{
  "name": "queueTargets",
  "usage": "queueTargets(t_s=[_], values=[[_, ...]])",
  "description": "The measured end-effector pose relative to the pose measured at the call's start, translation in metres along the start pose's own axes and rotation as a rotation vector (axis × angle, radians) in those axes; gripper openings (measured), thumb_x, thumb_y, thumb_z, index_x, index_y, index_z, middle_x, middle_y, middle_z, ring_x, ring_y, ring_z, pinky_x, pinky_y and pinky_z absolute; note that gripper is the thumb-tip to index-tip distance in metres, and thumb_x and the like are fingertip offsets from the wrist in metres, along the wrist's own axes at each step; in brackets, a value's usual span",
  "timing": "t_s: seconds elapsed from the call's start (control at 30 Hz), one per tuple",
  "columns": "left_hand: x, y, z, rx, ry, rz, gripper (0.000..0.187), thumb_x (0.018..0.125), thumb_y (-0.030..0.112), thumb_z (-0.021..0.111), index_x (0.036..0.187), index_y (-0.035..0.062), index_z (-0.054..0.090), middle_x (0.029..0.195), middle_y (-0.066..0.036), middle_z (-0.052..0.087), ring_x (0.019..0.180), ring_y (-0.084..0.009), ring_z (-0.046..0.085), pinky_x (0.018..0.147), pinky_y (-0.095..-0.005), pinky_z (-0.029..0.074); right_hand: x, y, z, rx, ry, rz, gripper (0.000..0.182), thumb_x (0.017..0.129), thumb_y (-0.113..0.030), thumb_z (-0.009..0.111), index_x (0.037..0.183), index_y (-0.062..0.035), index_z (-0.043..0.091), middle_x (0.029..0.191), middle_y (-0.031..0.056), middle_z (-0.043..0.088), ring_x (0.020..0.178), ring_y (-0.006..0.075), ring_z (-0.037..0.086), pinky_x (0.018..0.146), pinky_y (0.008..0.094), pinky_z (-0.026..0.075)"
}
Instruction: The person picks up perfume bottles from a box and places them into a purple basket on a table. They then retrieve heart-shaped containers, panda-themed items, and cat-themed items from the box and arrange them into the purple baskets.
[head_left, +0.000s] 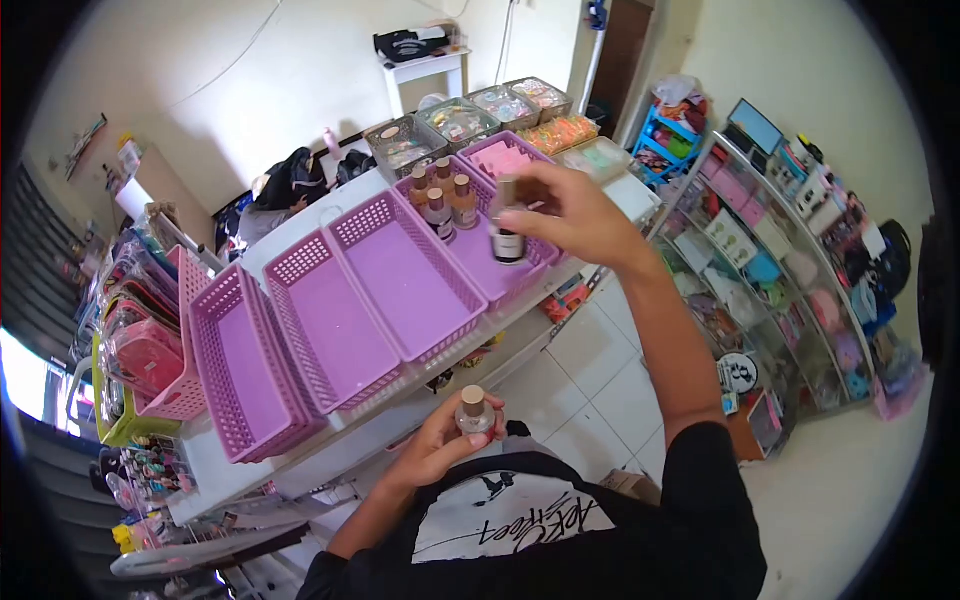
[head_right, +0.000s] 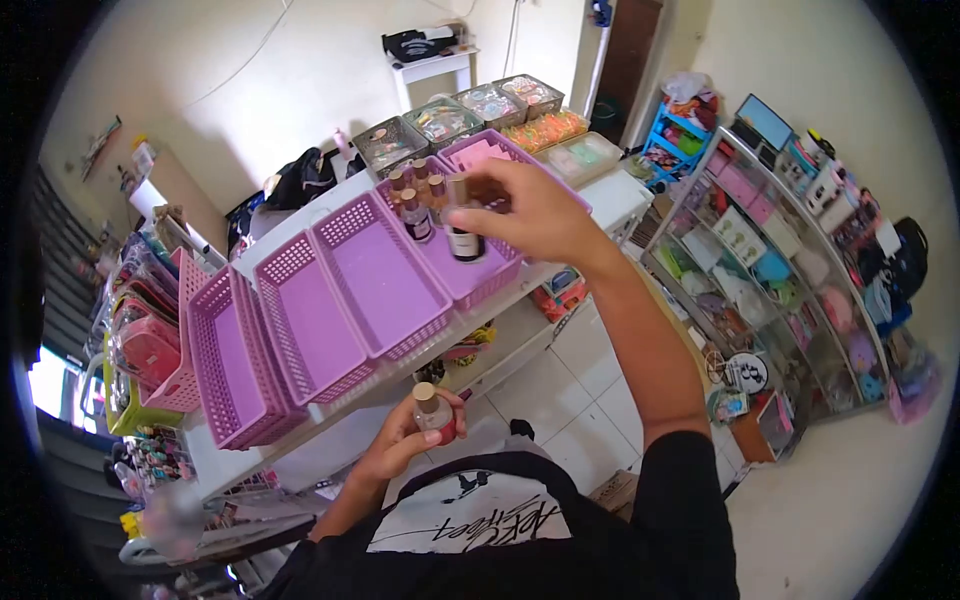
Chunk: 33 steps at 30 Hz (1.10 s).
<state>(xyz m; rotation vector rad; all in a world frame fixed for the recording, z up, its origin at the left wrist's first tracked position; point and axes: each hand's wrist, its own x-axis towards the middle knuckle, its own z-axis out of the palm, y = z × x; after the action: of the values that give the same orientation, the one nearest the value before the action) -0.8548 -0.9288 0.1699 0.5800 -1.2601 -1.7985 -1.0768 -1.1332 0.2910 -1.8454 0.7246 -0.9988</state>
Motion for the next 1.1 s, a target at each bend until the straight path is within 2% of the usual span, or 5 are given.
queueTargets(t_s=[0.4,0.77,0.93,1.03,1.1], values=[[0.037,-0.007,0.035,0.029,0.404,0.1,0.042,0.09,0.011,0.059,0.13,0.0017,0.048,0.104,-0.01,0.059,0.1,-0.0184,0.056,0.091,-0.0349,0.044,0.081,0.057,0.015,-0.452,-0.678,-0.186,0.036,0.078,-0.021,0.075,0.103,0.0007,0.061,0.091,0.0183,0.066,0.086,0.0339,0.064,0.076,0.0415,0.05],[0.047,0.015,0.045,0.063,0.475,0.201,0.048,0.089,0.015,0.062,0.132,0.0022,0.045,0.104,-0.012,0.059,0.1,-0.019,0.055,0.09,-0.035,0.044,0.074,0.064,0.013,-0.607,-0.649,-0.402,0.033,0.08,-0.017,0.073,0.106,-0.003,0.058,0.098,0.0141,0.063,0.095,0.0328,0.063,0.082,0.0416,0.049],[0.067,0.032,0.043,0.074,0.495,0.278,0.049,0.091,0.017,0.062,0.132,0.0036,0.037,0.107,-0.012,0.056,0.099,-0.0193,0.055,0.089,-0.0359,0.044,0.064,0.041,-0.005,-0.477,-0.364,-0.717,0.034,0.083,-0.018,0.074,0.111,-0.0027,0.061,0.099,0.0113,0.065,0.088,0.0286,0.065,0.079,0.0374,0.053],[0.09,0.056,0.042,0.18,0.496,0.353,0.043,0.095,0.012,0.059,0.13,0.0031,0.035,0.116,-0.013,0.051,0.1,-0.0185,0.054,0.089,-0.0362,0.046,0.055,-0.015,-0.031,-0.108,-0.686,-0.193,0.04,0.084,-0.016,0.075,0.117,-0.0018,0.06,0.104,0.0092,0.066,0.087,0.0197,0.067,0.073,0.0307,0.054],[0.106,0.068,0.039,0.284,0.554,0.321,0.042,0.096,0.011,0.059,0.129,0.0027,0.036,0.116,-0.012,0.051,0.101,-0.0186,0.055,0.088,-0.036,0.047,0.052,-0.014,-0.03,-0.027,-0.728,-0.252,0.039,0.085,-0.019,0.075,0.117,-0.0014,0.06,0.103,0.0101,0.067,0.084,0.0172,0.068,0.069,0.0303,0.055]])
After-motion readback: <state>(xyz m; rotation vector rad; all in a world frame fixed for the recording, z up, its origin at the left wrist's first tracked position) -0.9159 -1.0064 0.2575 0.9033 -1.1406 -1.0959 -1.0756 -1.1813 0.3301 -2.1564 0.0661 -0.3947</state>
